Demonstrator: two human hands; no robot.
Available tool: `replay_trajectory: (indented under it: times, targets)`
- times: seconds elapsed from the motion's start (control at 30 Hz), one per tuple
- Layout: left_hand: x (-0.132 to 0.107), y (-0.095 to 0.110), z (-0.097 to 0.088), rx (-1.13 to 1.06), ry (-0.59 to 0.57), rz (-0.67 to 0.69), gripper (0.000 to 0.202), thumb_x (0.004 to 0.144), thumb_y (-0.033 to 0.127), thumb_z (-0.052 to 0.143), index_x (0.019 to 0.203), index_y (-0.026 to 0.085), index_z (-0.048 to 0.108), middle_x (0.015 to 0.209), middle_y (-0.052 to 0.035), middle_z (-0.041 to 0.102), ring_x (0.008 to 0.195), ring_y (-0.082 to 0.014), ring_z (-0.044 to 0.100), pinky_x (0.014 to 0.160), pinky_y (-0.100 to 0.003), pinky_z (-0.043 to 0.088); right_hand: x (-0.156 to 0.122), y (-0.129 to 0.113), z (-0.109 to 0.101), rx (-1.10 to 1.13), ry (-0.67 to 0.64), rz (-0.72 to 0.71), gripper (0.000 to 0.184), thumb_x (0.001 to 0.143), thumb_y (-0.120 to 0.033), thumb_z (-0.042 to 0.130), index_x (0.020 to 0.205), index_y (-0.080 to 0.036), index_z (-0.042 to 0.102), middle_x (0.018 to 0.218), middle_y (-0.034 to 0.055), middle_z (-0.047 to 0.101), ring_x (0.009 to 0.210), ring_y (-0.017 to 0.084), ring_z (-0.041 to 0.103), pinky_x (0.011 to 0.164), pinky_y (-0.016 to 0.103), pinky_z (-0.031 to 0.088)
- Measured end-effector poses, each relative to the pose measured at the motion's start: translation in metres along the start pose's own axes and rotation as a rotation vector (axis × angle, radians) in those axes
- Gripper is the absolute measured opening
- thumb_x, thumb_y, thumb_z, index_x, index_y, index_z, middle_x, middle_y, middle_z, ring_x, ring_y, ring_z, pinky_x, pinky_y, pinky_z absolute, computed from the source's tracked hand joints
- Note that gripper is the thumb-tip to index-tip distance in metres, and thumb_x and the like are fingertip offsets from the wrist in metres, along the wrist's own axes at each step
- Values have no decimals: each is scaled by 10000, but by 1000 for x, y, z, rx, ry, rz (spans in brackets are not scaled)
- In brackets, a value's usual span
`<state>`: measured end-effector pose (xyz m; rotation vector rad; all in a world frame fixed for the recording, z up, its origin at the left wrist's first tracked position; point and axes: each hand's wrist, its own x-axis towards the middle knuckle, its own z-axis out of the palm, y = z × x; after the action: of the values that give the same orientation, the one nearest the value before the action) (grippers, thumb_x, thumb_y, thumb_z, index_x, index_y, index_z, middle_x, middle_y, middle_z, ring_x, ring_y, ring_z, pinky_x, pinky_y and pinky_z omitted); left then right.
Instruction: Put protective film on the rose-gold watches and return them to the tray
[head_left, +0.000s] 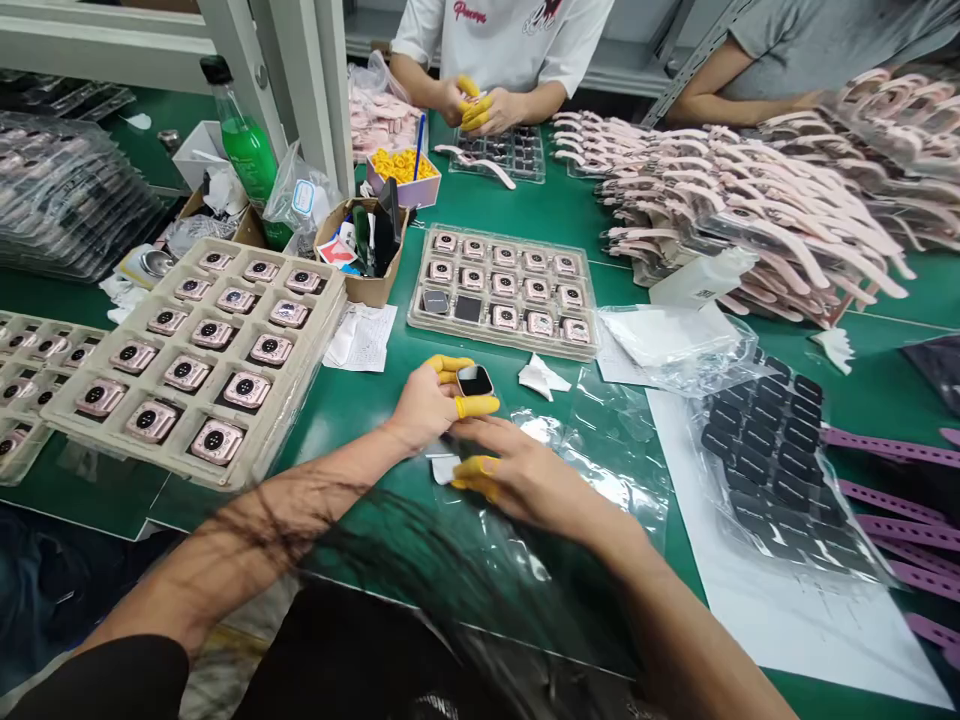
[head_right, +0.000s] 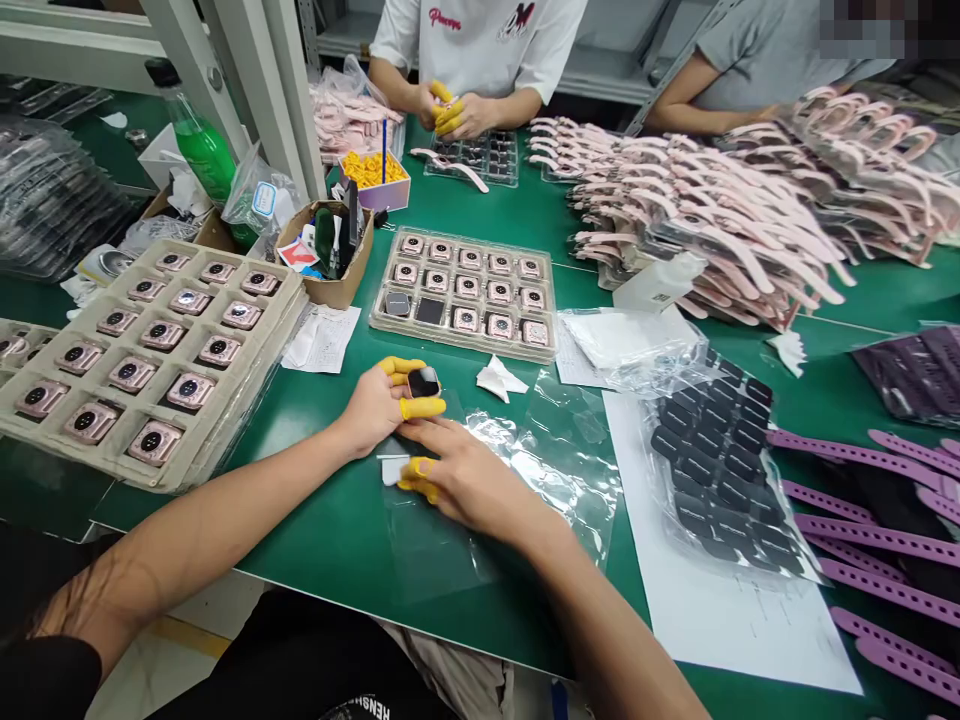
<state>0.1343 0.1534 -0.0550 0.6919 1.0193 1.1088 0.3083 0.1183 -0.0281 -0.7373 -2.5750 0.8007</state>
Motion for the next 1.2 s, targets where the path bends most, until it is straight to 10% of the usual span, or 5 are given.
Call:
replay_trajectory:
  times: [0.13, 0.33, 1.2]
  targets:
    - [-4, -6, 1, 299, -108, 37, 601, 538, 118, 898, 1074, 141, 628, 746, -27, 682, 715, -153, 663, 759, -310, 548, -24, 6, -27, 558, 251, 325, 29, 840, -320, 720, 828, -336, 698, 846, 25, 731, 773, 221, 691, 701, 409, 588]
    - [-13, 3, 5, 681, -313, 88, 552, 641, 220, 847, 1168, 160, 693, 829, -35, 726, 773, -166, 679, 767, -282, 521, -23, 35, -17, 904, 486, 766, 389, 630, -499, 874, 806, -217, 673, 748, 11, 671, 657, 144, 602, 653, 318, 515]
    - [-11, 1, 9, 853, -314, 129, 549, 675, 271, 816, 1204, 169, 709, 797, -14, 750, 750, -169, 699, 724, -258, 512, -17, 35, 2, 880, 531, 776, 356, 667, -465, 842, 852, -198, 695, 848, 30, 719, 796, 165, 655, 778, 329, 535]
